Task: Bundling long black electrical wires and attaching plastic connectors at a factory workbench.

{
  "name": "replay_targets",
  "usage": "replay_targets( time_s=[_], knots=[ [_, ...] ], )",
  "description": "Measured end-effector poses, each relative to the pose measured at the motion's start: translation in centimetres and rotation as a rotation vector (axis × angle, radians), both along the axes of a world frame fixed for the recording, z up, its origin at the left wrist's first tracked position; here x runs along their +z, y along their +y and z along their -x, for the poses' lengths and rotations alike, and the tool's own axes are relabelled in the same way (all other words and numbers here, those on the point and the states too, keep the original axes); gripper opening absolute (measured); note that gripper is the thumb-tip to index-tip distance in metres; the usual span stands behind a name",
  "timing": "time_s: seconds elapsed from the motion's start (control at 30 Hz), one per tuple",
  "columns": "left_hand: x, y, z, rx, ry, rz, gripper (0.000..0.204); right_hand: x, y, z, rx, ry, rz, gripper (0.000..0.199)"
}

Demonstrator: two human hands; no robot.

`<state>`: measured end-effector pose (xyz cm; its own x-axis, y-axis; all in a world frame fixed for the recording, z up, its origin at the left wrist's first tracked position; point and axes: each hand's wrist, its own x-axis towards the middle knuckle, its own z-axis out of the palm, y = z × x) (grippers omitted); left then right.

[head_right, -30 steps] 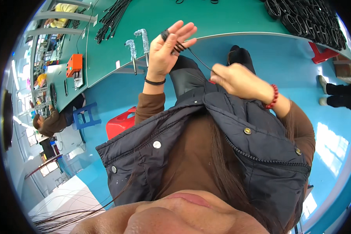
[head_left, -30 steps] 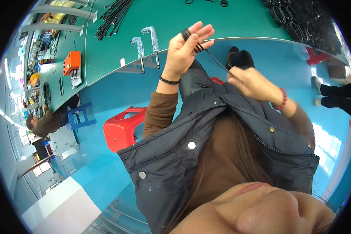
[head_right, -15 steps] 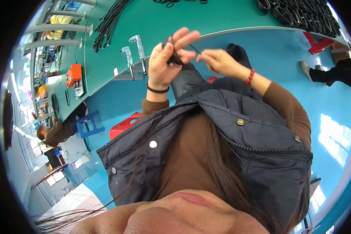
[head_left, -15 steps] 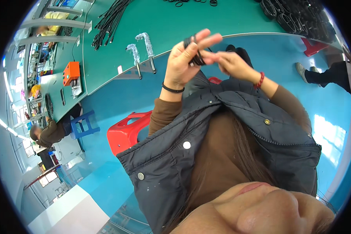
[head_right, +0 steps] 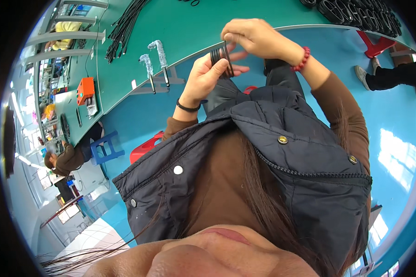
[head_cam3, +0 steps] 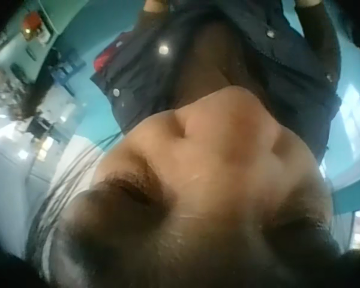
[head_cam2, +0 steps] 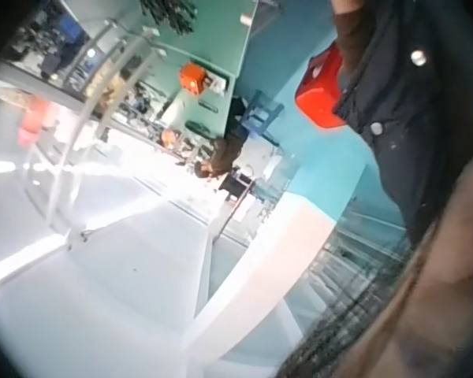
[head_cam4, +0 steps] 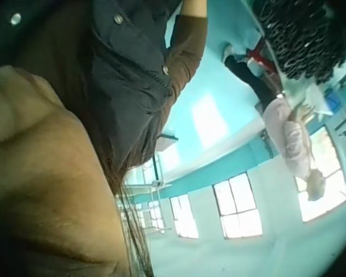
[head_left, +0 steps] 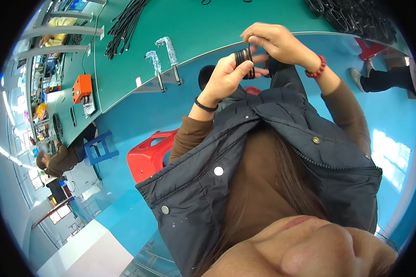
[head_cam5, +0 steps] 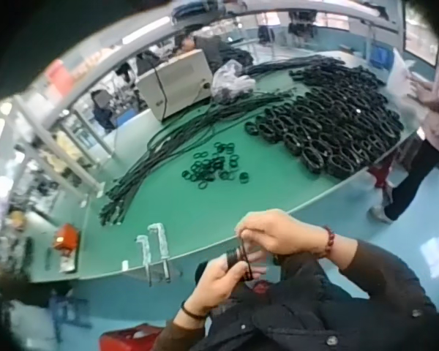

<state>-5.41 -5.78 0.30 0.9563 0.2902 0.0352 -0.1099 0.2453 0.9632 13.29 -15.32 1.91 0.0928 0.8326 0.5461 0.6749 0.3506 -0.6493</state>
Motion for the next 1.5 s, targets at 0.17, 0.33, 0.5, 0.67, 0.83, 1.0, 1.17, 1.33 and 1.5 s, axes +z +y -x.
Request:
replay_targets(
  time_s=[0.17, 0.33, 0.5, 0.67, 0.83, 1.0, 1.17, 1.33, 1.5],
  knots=[
    [0.4, -0.2, -0.4, -0.077, -0.093, 0.127, 0.034, -2.4, 1.0, 1.3, 0.233, 0.887, 0.351, 0.019],
    [-0.6, -0.6, -1.6, -0.035, -0.211, 0.145, 0.025, -2.3, 0.7, 2.1, 0.329, 1.142, 0.527, 0.024],
    [-1.8, 0.1, -2.3, -0.042, -0.172, 0.095, 0.021, -2.7, 0.7, 2.8, 0.346, 1.289, 0.629, 0.028],
    [-2.1, 0.7, -2.3, -0.056, -0.096, 0.195, 0.019, -3.6, 1.1, 3.2, 0.213, 1.234, 0.63, 0.027],
    [-2.2, 0.0, -1.9, -0.014, -0.084, 0.302, 0.02, -2.5, 0.8, 2.9, 0.176, 1.07, 0.675, 0.027],
    [-1.5, -1.8, -1.1, 0.187, -0.037, 0.222, 0.023, -2.0, 0.6, 3.7, 0.232, 1.034, 0.591, 0.027],
    [-0.7, -2.5, -0.4, 0.229, -0.07, 0.284, 0.024, -2.9, 0.7, 4.0, 0.27, 0.97, 0.532, 0.024],
    [-0.3, -2.9, -0.3, 0.27, -0.098, 0.337, 0.024, -2.2, 0.5, 4.0, 0.27, 0.952, 0.548, 0.024],
    [-0.7, -2.3, -0.5, 0.246, -0.157, 0.308, 0.025, -2.0, 0.5, 3.9, 0.282, 0.99, 0.547, 0.023]
  ],
)
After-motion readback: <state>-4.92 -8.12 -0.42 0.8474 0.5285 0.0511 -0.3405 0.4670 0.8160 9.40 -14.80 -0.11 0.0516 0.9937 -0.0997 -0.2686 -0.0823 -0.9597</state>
